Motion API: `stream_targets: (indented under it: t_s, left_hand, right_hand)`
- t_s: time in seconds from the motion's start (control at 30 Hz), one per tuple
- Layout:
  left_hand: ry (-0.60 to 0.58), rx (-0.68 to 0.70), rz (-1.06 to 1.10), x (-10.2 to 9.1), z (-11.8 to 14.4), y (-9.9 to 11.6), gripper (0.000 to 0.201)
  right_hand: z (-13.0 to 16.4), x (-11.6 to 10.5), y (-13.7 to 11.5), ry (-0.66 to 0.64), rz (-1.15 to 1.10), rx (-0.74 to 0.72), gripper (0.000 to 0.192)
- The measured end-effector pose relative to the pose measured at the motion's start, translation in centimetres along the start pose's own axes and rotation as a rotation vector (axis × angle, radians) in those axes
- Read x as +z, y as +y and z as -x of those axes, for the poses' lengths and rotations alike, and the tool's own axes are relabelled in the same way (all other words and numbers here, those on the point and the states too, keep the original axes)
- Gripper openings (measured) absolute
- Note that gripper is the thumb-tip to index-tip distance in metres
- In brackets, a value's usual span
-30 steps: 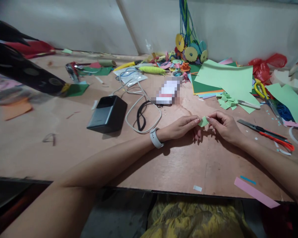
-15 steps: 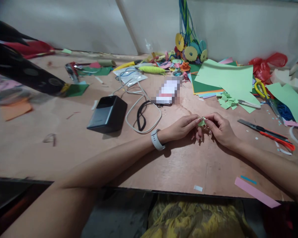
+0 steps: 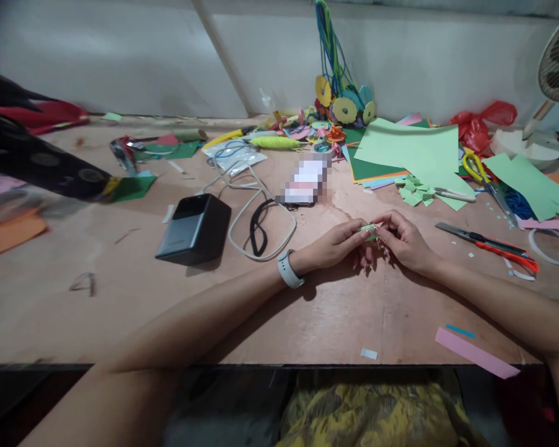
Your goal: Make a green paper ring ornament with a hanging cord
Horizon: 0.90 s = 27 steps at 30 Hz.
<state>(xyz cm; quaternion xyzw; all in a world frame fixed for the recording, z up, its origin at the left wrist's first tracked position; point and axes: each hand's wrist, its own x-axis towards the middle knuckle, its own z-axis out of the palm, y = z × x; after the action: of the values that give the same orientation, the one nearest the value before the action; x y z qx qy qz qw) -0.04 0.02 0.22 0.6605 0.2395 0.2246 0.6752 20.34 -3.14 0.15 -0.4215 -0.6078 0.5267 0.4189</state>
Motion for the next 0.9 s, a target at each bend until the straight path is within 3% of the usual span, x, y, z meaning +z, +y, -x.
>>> stream_targets:
  t_s: [0.13, 0.2, 0.33, 0.47, 0.63, 0.9]
  left_hand:
    - [-0.025, -0.01, 0.021, 0.0, -0.1, -0.3, 0.052]
    - [-0.002, -0.018, 0.057, 0.2, -0.1, -0.3, 0.052]
    - [0.09, -0.023, 0.14, 0.5, -0.1, -0.1, 0.05]
    - [0.098, -0.031, 0.133, 0.6, -0.1, -0.1, 0.049]
    - [0.11, -0.023, 0.141, 0.4, -0.2, -0.4, 0.046]
    - [0.105, -0.028, 0.122, 0.3, -0.1, -0.3, 0.041]
  right_hand:
    - [-0.5, -0.5, 0.0, -0.051, 0.011, 0.01, 0.051]
    - [-1.4, -1.7, 0.2, 0.014, 0.139, -0.025, 0.047]
    - [-3.6, -5.7, 1.3, 0.376, 0.774, -0.218, 0.031]
    - [-4.7, -8.7, 3.1, 0.41, 1.185, -0.216, 0.029]
    - [-4.7, -9.1, 4.2, 0.376, 1.274, -0.296, 0.023]
    - [-4.5, -8.1, 3.3, 0.326, 1.211, -0.399, 0.02]
